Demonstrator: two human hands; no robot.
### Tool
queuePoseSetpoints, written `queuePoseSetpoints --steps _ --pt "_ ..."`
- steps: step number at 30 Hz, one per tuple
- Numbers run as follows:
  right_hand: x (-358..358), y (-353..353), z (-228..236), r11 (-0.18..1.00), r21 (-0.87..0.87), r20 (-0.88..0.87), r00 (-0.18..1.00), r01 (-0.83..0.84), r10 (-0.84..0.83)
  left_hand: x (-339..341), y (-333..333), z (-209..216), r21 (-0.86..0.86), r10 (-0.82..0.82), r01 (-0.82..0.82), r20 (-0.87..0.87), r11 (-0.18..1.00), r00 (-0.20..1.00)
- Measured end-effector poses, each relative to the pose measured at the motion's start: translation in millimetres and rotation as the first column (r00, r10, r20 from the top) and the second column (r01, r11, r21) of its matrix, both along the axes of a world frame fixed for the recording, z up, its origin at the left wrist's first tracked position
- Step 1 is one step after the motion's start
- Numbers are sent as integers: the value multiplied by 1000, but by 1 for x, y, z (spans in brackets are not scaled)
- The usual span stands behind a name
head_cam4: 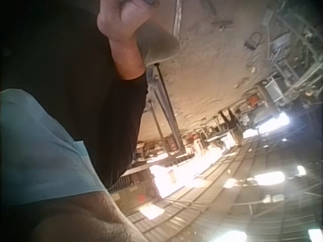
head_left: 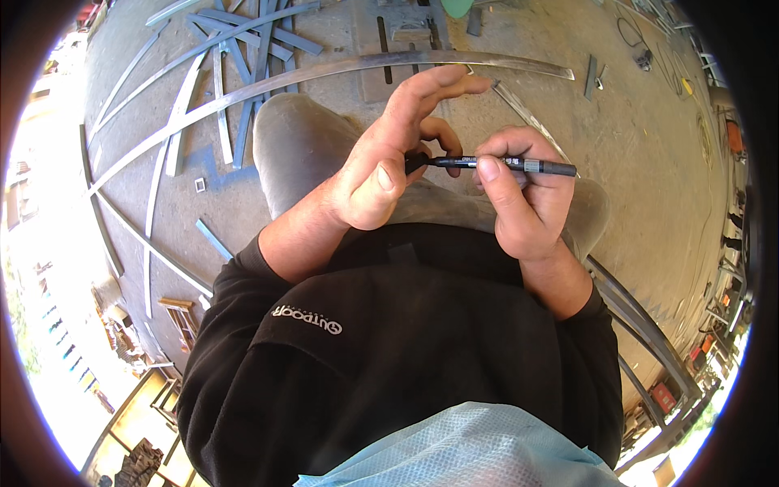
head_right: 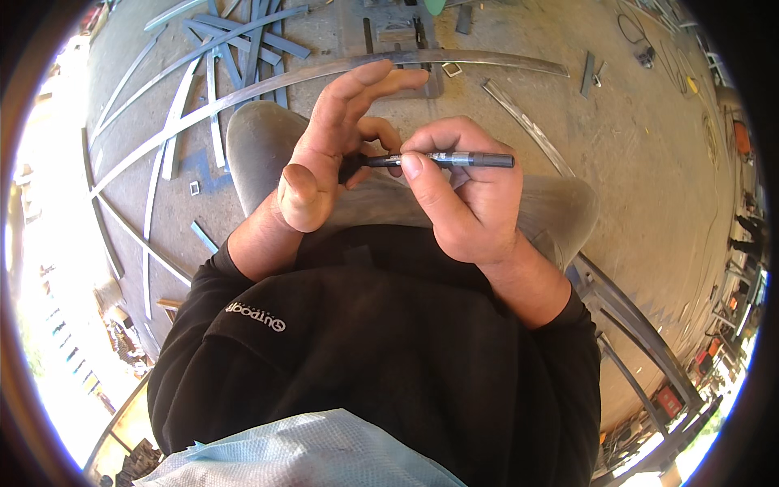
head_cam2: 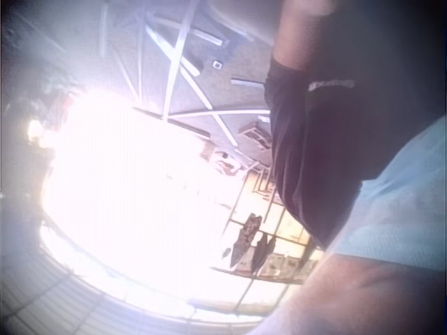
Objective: The person measures a long metal bar with a tape measure and marks it with a pen. They then position the bar under a chop saw and cut it at the marked point. After cutting, the person picks up the cut piece and walks across the workshop floor.
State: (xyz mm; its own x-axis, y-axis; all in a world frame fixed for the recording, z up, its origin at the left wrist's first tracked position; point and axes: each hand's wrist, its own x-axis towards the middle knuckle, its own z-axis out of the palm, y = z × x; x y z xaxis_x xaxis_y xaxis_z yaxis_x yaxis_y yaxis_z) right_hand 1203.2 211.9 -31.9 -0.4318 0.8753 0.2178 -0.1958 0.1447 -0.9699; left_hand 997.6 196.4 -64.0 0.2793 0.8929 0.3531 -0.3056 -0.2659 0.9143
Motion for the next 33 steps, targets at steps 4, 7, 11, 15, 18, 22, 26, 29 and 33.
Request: queuePoseSetpoints --steps 4,7,11,15,18,22,26,29,33 --pt "0 0 0 1000 -4 23 1000 -16 16 1 -1 0 11 5 -5 -24 1000 1000" --pt "0 0 0 999 -20 40 999 -36 37 -1 -2 1 -14 -24 23 -34 1000 999" --pt "0 0 1 998 -50 58 997 -44 47 2 -3 2 -12 -22 21 -48 1000 999" --pt "2 -1 2 998 -64 24 1000 -13 14 3 -4 3 -18 -23 22 -53 1000 998" --pt "6 4 2 998 -62 69 997 22 -17 0 -4 4 -46 -44 41 -66 998 997" --pt "1 1 -4 997 -67 130 990 -37 46 5 -3 1 -14 -10 9 -79 1000 997" --pt "-3 -1 -12 997 -78 133 991 -17 28 0 -2 1 -9 73 -75 -159 997 985" --pt "-4 -5 -17 994 -103 183 982 -38 56 -1 -3 0 -158 219 -235 -116 959 969" --pt "-11 -12 -28 996 -77 186 981 -40 53 4 -2 -7 -238 277 -248 97 939 956"
